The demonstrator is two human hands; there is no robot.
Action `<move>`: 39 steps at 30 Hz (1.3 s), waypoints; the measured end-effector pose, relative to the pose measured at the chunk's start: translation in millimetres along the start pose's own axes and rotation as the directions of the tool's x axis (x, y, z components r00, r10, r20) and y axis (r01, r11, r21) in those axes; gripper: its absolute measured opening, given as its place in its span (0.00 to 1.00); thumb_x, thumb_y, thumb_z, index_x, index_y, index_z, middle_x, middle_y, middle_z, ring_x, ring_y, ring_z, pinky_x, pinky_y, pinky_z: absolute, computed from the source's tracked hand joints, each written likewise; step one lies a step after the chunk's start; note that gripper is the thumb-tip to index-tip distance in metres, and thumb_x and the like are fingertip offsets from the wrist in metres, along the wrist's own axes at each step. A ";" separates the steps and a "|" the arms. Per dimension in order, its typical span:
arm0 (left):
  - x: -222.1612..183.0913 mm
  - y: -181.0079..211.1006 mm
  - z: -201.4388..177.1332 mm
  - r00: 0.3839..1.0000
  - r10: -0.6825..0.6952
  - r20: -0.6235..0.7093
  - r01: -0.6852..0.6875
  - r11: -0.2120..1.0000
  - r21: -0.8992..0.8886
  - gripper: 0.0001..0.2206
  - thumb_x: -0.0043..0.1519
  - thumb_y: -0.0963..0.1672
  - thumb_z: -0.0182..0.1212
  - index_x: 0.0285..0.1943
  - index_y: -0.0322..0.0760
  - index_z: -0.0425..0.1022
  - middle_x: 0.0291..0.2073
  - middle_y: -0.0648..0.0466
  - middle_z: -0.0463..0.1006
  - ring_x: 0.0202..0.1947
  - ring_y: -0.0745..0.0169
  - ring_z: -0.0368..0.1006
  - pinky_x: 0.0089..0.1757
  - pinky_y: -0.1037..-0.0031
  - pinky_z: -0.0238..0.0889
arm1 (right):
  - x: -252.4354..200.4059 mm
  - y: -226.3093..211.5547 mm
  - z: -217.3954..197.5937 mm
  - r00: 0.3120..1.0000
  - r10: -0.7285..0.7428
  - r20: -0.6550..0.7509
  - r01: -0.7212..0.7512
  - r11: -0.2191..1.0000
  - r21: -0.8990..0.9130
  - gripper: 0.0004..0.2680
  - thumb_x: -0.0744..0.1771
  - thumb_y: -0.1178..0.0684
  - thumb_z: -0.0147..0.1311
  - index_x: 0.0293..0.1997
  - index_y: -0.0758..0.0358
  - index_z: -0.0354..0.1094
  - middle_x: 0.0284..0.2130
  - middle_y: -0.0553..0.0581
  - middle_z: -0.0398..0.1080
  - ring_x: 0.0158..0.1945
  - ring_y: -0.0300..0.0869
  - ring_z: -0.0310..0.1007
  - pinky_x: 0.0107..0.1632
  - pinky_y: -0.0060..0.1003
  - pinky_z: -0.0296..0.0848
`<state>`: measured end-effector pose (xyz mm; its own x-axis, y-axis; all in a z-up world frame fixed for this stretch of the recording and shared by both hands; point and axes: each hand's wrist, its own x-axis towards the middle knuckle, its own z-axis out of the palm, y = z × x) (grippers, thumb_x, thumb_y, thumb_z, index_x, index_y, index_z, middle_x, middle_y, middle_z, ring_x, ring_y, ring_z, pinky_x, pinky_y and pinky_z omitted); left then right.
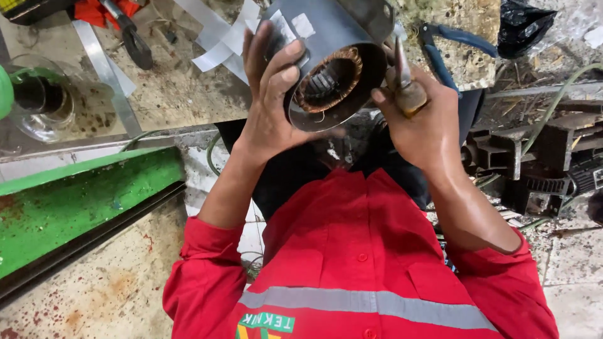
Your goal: Extracting copper windings from an electric motor stator using pliers and a wooden stick.
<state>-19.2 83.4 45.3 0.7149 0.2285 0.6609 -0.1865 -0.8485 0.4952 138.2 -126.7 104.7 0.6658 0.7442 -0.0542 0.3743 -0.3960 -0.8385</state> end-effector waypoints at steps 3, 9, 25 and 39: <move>1.6 14.5 1.9 0.999 -0.027 -0.039 0.026 0.999 -0.028 0.44 0.61 0.59 0.84 0.75 0.63 0.50 0.78 0.60 0.50 0.82 0.42 0.35 0.77 0.37 0.39 | -4.1 -7.5 -1.4 0.984 -0.173 -0.050 0.171 0.985 -0.032 0.19 0.70 0.62 0.64 0.70 0.67 0.65 0.55 0.67 0.77 0.57 0.53 0.78 0.50 0.46 0.75; -13.8 17.3 33.0 0.978 0.206 0.032 -0.207 0.939 0.276 0.36 0.66 0.57 0.89 0.68 0.57 0.60 0.70 0.63 0.62 0.73 0.51 0.47 0.68 0.52 0.40 | -24.0 6.6 -13.6 0.976 -0.209 -0.061 0.207 0.977 -0.041 0.11 0.71 0.66 0.59 0.61 0.73 0.68 0.55 0.69 0.74 0.55 0.60 0.76 0.52 0.51 0.74; -11.4 27.3 7.1 0.967 -0.039 0.253 0.014 0.995 0.101 0.39 0.59 0.47 0.82 0.77 0.66 0.59 0.83 0.58 0.31 0.84 0.38 0.21 0.80 0.27 0.35 | -65.4 24.9 -36.4 0.970 -0.149 0.191 0.192 0.954 -0.230 0.15 0.69 0.48 0.67 0.37 0.69 0.63 0.37 0.62 0.67 0.33 0.49 0.67 0.34 0.42 0.64; -17.3 53.8 23.8 0.967 -0.243 0.072 0.244 0.970 -0.004 0.36 0.72 0.43 0.69 0.82 0.59 0.47 0.84 0.58 0.29 0.89 0.49 0.28 0.87 0.41 0.43 | -36.7 15.0 -56.5 0.906 -0.305 0.292 0.390 0.870 -0.302 0.14 0.69 0.47 0.68 0.40 0.71 0.71 0.44 0.67 0.70 0.44 0.56 0.74 0.41 0.49 0.73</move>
<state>-25.5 22.5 47.1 0.7852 0.3928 0.4788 -0.0097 -0.7652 0.6437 155.9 -190.4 124.7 0.3008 0.9524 0.0485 0.7802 -0.2166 -0.5868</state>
